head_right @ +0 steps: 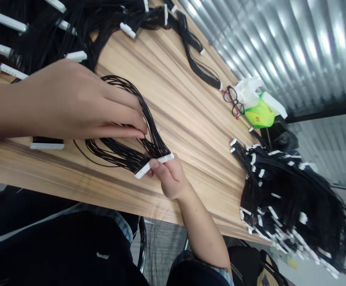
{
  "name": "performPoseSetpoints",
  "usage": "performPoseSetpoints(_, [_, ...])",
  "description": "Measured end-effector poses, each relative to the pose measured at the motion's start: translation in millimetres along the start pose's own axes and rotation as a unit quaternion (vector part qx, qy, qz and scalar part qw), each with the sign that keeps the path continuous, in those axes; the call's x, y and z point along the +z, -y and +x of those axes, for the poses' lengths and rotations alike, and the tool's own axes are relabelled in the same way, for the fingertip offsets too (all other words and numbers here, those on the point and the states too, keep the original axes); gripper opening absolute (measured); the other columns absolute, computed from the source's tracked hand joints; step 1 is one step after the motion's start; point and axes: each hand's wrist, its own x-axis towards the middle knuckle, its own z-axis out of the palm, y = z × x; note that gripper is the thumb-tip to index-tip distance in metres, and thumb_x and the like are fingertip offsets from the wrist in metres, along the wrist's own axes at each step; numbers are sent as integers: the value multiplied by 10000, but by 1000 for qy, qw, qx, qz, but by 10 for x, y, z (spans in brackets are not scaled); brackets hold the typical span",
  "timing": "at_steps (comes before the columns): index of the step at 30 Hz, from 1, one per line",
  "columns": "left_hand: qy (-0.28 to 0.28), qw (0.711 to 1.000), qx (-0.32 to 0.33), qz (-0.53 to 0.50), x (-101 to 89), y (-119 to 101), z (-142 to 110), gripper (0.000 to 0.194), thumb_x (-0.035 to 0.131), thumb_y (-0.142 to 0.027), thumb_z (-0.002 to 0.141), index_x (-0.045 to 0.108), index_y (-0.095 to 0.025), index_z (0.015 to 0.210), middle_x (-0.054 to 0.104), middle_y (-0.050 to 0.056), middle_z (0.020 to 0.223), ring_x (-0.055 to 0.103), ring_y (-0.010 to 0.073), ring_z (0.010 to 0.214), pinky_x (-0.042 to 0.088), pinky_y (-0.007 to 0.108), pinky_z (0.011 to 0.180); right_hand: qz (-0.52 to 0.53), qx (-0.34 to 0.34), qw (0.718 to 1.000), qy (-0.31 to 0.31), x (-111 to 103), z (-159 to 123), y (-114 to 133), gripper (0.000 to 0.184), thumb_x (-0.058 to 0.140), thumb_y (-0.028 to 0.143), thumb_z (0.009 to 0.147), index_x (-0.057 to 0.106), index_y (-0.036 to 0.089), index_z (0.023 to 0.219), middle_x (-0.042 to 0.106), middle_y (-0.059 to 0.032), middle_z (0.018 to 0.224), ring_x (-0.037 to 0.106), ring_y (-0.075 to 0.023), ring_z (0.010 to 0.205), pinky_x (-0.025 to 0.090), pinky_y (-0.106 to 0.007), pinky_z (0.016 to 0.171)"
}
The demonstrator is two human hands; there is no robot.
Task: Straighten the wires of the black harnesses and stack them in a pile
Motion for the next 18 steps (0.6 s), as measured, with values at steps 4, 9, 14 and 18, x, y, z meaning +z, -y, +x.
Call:
performPoseSetpoints(4, [-7, 995, -79, 53, -43, -44, 26, 422, 434, -486, 1052, 774, -246, 1119, 733, -10, 1029, 485, 70, 672, 308, 246, 679, 64, 11, 997, -35, -49, 67, -21, 432, 469, 450, 1052, 580, 243, 689, 579, 13, 590, 581, -159, 529, 450, -292, 477])
performPoseSetpoints(9, [19, 989, -139, 50, -24, -62, 17, 396, 452, -451, 1022, 773, -224, 974, 717, 4, 925, 495, 100, 671, 354, 265, 676, -9, 18, 996, -83, -96, 69, -87, 448, 473, 452, 1056, 586, 234, 682, 549, 14, 601, 518, -148, 542, 420, -302, 509])
performPoseSetpoints(14, [50, 991, -118, 49, 33, -12, 47, 440, 370, -461, 1078, 755, -249, 1076, 754, -3, 930, 492, 122, 608, 236, 299, 555, 43, 3, 999, -25, -99, 42, -62, 429, 451, 416, 1063, 583, 234, 698, 576, 10, 612, 563, -156, 550, 434, -311, 516])
performPoseSetpoints(18, [34, 996, -85, -16, 27, 34, 60, 410, 362, -421, 1101, 728, -311, 1248, 790, -29, 1052, 628, 135, 759, 307, 274, 603, 110, 20, 992, 59, -92, 75, 34, 455, 483, 476, 1042, 499, 246, 650, 479, 41, 539, 454, -128, 427, 449, -302, 434])
